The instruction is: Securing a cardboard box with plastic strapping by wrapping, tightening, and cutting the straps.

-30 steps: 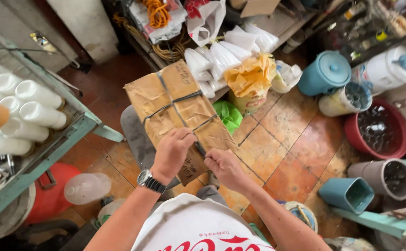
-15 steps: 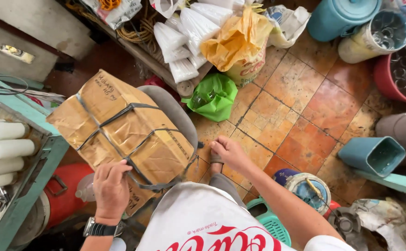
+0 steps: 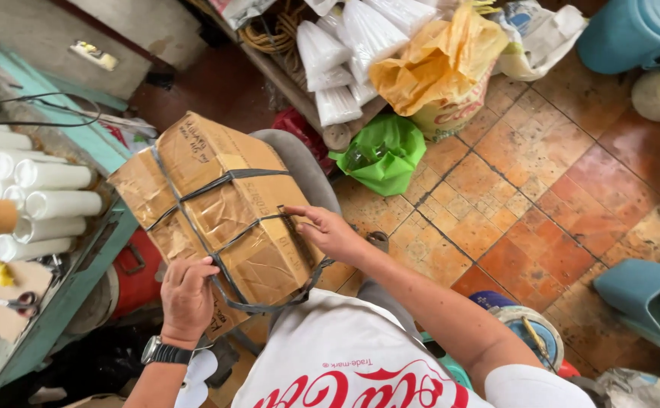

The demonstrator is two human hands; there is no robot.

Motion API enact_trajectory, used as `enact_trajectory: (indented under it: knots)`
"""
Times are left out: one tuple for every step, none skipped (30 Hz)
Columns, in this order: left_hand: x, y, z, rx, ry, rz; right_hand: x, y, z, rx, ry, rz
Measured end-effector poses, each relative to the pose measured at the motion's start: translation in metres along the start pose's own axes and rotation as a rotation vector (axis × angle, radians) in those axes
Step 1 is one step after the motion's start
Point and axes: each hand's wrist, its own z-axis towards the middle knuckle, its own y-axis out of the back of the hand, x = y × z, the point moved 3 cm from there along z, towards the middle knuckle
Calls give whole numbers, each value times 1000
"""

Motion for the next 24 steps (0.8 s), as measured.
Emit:
enact_trajectory:
  knots:
    - [-1, 0, 1, -6, -1, -11, 9, -7, 6, 13, 79, 38]
    - [3, -4, -2, -14, 7, -1, 0, -16, 12, 26, 87, 37]
    - [8, -9, -6, -43, 25, 1, -8, -20, 17, -118, 157, 87]
    - [14, -13, -9, -73, 43, 3, -16, -24, 22, -261, 229, 138]
    - [14, -14, -11, -79, 51, 7, -24, -24, 27, -251, 231, 135]
    - [15, -14, -12, -83, 47, -9, -32, -26, 31, -217, 237, 123]
    - [15, -16, -12, -91, 41, -26, -40, -26, 37, -184, 245, 107]
    - [15, -17, -11, -102, 49, -23, -35, -21, 41, -173, 250, 101]
    - [14, -17, -12, -100, 50, -24, -30, -20, 43, -108, 281, 56]
    - [13, -18, -13, -98, 52, -24, -25, -18, 45, -43, 311, 11]
    - [11, -16, -11, -105, 56, -22, -26, -16, 49, -36, 315, 8]
    - [8, -15, -8, -106, 56, -35, -28, -16, 53, 17, 322, 3]
    - [6, -14, -6, -108, 54, -48, -30, -16, 58, 69, 329, -3]
    - [8, -16, -6, -115, 56, -46, -25, -13, 55, 74, 333, -7]
    - [9, -17, -7, -110, 45, -43, -20, -11, 53, 89, 311, -6]
    - [11, -19, -8, -105, 33, -39, -15, -9, 51, 103, 289, -5]
    - [8, -17, -6, -114, 45, -37, -14, -7, 49, 117, 290, -10]
    - [4, -16, -4, -111, 40, -38, -13, -5, 48, 118, 270, -39]
    - [1, -15, -1, -109, 34, -42, -13, -2, 46, 118, 249, -68]
    - [0, -16, -1, -117, 43, -41, -10, 1, 44, 129, 250, -75]
    - [-1, -16, 1, -116, 33, -46, -8, 3, 44, 151, 223, -82]
    - [-2, -17, 3, -115, 22, -51, -5, 7, 44, 172, 197, -89]
    - [-3, -16, 5, -123, 26, -48, -4, 8, 46, 179, 201, -95]
    - [-5, -15, 7, -124, 30, -67, -4, 8, 47, 243, 160, -23]
